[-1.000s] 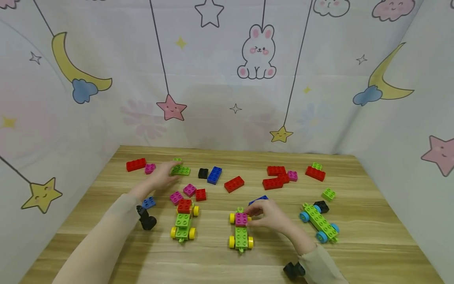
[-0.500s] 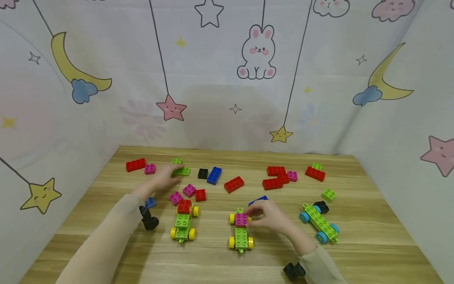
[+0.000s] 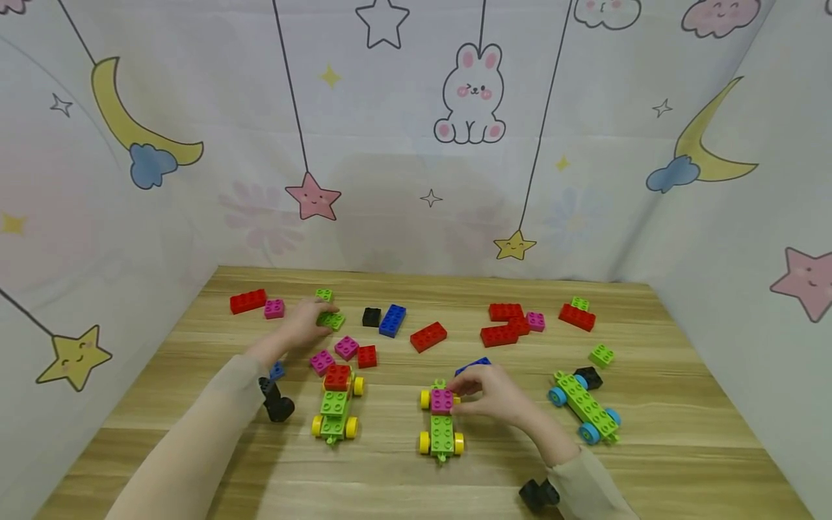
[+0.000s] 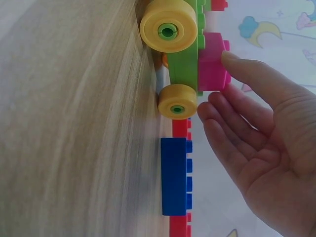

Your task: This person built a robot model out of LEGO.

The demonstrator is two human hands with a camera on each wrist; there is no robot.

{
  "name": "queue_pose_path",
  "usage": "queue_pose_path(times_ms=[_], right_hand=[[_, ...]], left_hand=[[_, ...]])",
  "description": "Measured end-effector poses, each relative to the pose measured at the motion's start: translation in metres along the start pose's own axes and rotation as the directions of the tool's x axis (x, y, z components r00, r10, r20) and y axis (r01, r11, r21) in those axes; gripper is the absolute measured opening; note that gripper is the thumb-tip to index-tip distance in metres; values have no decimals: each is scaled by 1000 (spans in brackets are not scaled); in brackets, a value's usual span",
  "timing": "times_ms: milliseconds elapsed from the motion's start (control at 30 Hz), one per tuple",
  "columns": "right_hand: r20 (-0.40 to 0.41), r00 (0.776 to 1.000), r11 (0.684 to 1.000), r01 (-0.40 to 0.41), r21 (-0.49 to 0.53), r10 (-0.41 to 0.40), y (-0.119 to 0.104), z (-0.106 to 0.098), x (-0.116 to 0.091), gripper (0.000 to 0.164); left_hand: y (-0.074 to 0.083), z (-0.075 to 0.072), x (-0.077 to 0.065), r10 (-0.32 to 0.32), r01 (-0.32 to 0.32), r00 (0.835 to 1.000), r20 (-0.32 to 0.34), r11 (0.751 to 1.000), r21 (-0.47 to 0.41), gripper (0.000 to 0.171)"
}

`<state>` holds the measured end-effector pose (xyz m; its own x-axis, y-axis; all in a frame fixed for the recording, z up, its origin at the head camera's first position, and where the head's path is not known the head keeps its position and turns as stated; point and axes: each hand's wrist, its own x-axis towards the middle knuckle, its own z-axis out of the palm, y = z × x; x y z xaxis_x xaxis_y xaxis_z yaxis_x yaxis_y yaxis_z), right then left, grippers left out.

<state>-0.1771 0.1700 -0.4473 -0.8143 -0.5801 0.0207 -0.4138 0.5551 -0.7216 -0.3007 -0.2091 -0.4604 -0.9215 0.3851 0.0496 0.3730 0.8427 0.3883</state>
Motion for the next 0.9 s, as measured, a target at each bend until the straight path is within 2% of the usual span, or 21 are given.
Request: queue_pose_path(times_ms=[533, 700, 900], right_hand=[[10, 1000, 1000, -12, 2, 12, -3, -2, 0, 27], [15, 1000, 1000, -13, -6, 13, -2, -2, 0, 27], [10, 1000, 1000, -12, -20, 12, -2, -2, 0, 27]], left_hand=[[-1, 1, -2, -33, 35, 999, 22, 998, -51, 36], [-1, 1, -2, -21, 23, 999, 33, 999, -45, 42], [-3, -3, -2, 3, -1, 997, 80, 1000, -31, 47]])
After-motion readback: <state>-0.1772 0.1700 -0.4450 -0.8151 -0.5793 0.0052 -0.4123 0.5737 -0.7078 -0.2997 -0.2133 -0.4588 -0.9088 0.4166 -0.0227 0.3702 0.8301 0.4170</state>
